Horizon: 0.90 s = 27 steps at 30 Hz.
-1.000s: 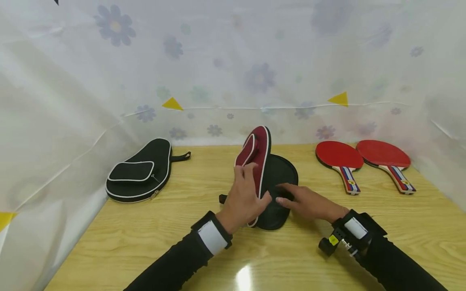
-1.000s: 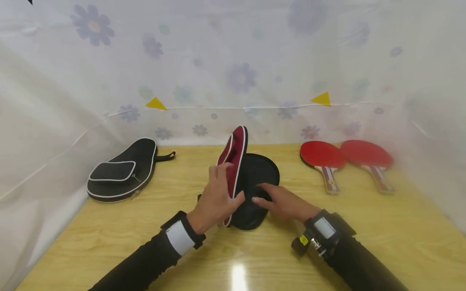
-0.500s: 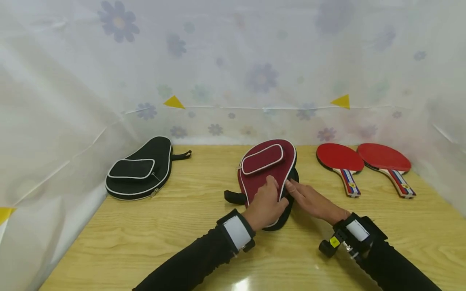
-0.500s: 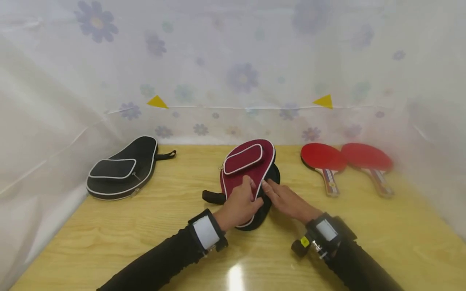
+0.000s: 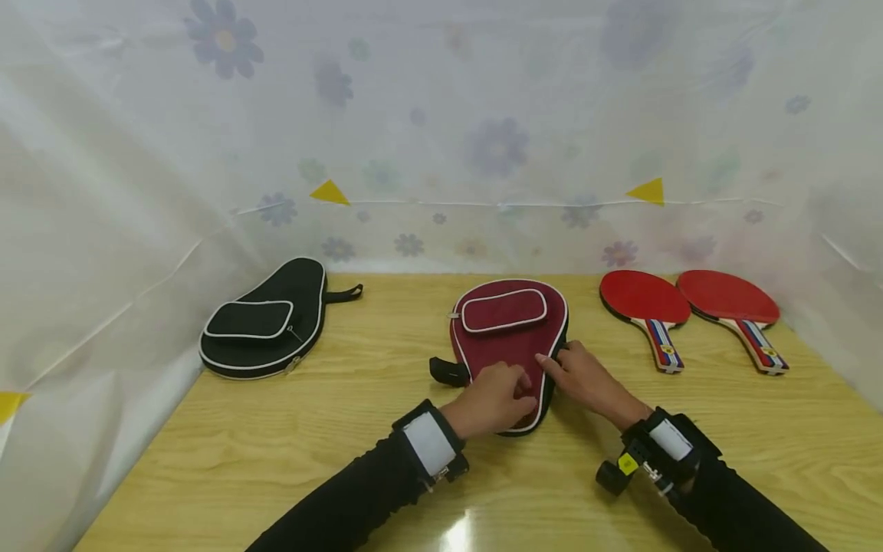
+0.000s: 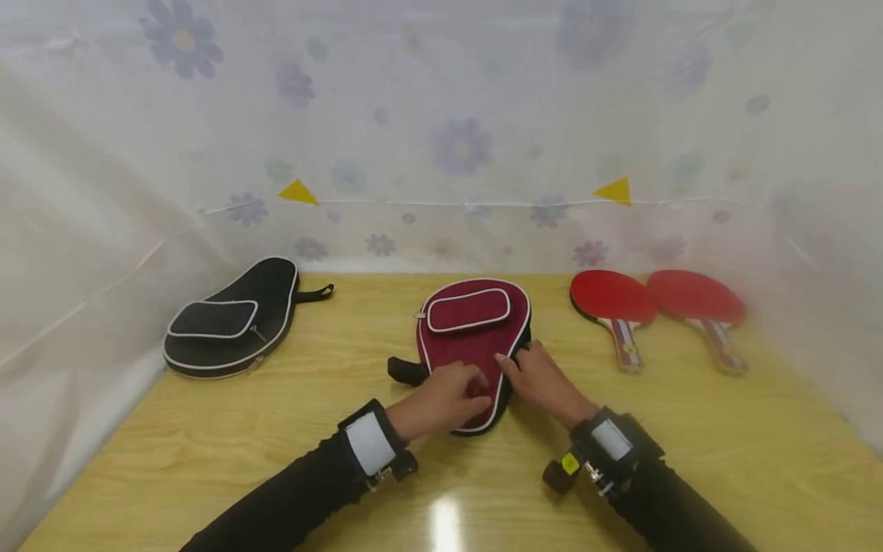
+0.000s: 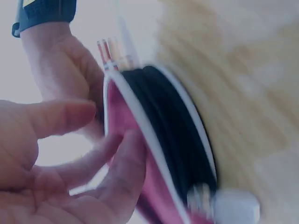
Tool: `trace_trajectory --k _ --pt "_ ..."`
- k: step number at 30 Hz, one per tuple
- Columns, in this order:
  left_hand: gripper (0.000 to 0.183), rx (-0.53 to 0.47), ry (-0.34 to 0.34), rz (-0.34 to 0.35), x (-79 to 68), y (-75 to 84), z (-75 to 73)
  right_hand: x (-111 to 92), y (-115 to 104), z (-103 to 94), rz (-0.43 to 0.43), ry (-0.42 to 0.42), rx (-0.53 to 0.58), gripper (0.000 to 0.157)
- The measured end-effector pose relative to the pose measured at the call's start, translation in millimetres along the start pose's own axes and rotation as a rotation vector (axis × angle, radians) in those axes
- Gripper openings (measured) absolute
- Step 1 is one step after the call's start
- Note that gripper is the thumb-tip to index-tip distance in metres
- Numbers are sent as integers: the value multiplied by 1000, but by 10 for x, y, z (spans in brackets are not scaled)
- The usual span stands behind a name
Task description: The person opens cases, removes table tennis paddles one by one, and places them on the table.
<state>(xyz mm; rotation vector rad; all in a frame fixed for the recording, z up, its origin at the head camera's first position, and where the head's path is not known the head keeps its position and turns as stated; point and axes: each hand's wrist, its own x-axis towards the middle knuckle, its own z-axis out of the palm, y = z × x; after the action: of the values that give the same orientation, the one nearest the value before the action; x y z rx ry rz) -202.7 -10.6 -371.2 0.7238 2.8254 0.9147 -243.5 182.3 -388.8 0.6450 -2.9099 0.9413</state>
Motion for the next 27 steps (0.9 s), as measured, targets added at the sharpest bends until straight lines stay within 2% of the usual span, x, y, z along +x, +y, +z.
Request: trace_trajectory --k 3,7,9,12,14,16,19,23,25,27 --pt "18 85 18 8 -15 -116 -110 -1 -5 10 19 26 -51 46" --pt "31 123 41 -35 -39 -302 -309 -11 -11 -2 53 45 -76 46" --pt "39 125 10 -55 -52 -397 -376 -12 11 0 70 44 -67 47" --pt "48 134 -74 -77 -56 -505 -421 -15 55 21 85 46 -23 42" --pt "54 138 -135 -83 -46 -553 -439 -21 72 36 70 58 -15 36" --pt "59 149 -188 -77 -34 -587 -462 -28 63 41 56 60 -17 36" --pt "68 186 -239 -46 -18 -631 -504 -32 30 55 29 70 -76 35" --pt "78 221 -264 -37 -3 -654 -536 -49 -49 119 -69 108 -214 33" --pt "80 224 -258 -44 7 -659 -533 -79 -125 169 -113 96 -253 41" --pt "81 224 -249 -49 22 -664 -521 -115 -227 220 -132 48 -255 53"
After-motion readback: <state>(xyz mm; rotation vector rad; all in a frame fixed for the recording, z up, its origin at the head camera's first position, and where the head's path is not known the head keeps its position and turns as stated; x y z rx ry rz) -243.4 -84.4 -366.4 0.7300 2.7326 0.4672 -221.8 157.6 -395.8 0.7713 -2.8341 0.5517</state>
